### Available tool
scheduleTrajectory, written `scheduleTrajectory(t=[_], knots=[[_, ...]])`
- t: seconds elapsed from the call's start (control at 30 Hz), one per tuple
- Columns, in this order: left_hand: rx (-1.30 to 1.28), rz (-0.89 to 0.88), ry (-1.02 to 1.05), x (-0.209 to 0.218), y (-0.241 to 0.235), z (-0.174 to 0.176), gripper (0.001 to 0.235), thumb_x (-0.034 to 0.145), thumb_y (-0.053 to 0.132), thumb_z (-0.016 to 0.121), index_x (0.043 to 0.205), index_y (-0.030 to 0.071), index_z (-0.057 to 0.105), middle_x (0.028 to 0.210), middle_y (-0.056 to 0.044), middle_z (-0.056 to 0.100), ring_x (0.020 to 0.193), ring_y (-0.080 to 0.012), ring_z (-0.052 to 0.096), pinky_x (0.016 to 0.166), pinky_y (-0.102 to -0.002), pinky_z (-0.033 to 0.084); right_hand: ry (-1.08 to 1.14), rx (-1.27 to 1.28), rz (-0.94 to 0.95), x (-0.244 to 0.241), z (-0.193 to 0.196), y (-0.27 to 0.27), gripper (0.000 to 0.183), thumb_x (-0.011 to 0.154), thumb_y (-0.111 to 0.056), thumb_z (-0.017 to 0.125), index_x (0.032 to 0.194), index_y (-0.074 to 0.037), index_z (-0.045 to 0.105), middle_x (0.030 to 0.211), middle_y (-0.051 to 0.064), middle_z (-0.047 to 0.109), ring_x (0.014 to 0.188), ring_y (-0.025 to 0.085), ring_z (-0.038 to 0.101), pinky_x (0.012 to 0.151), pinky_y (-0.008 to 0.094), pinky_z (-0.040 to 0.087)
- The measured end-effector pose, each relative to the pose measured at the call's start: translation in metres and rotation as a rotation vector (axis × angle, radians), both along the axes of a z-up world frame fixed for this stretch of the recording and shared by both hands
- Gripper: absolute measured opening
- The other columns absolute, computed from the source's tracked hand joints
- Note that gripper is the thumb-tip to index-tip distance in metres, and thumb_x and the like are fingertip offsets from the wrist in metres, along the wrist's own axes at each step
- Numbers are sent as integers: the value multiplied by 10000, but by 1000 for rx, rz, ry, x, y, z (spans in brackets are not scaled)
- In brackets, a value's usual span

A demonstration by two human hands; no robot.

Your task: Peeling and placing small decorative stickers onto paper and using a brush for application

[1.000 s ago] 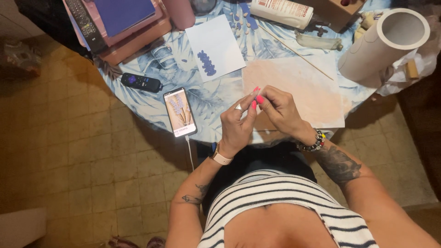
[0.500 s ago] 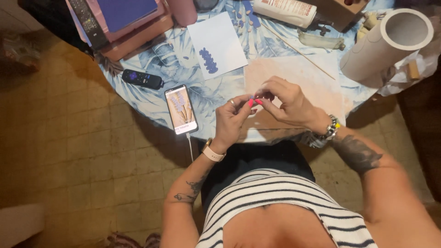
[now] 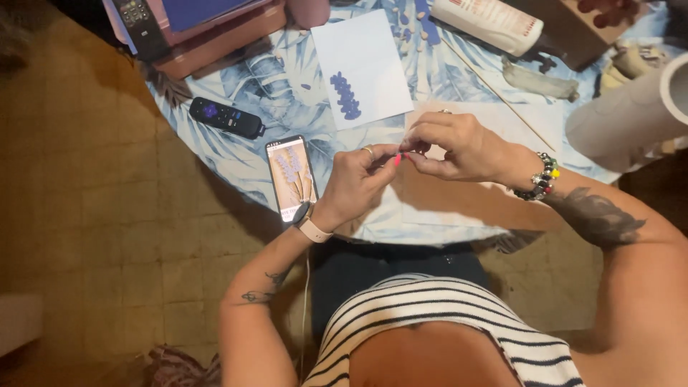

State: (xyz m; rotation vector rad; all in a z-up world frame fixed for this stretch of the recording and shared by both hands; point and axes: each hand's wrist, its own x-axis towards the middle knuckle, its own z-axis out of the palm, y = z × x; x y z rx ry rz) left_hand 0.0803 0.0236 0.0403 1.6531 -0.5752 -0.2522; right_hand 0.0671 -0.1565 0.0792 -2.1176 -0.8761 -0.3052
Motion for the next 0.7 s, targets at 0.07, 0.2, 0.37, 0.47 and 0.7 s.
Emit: scheduleTrajectory(t=[0.07,0.2,0.37,0.47,0.7], knots=[[27,-26,-24,10,4,3,184,788,150,575,906,19,628,771,-167,643,745,-251,634,581,-289,527,24,-27,-8,9,3,2,80,734,-4,625,762,-1,550,680,112,543,552,217,577,506,301,465],[38,-57,-15,27,11,4,197,790,148,569,918,8,621,769,-180,640,745,-265,632,577,-286,519,40,-47,7,27,-4,1,78,733,-10,628,757,-5,555,676,100,546,548,204,581,509,281,470],[43,-72,13,46,12,-7,189,783,127,566,908,-2,624,746,-175,639,738,-221,626,582,-289,521,35,-35,21,46,-8,3,83,729,-21,645,758,-16,568,690,79,555,554,181,585,520,265,476],[19,-68,47,52,13,1,191,777,106,555,902,-23,619,731,-184,638,716,-185,619,597,-287,523,20,-37,23,55,-14,4,85,725,-31,650,760,-25,573,700,72,562,561,175,592,516,264,477],[-1,-75,83,68,12,4,202,757,65,542,915,-39,612,733,-201,632,711,-179,616,593,-258,525,48,0,16,68,-16,7,97,706,-9,663,751,-11,577,671,77,562,552,184,593,505,258,471]])
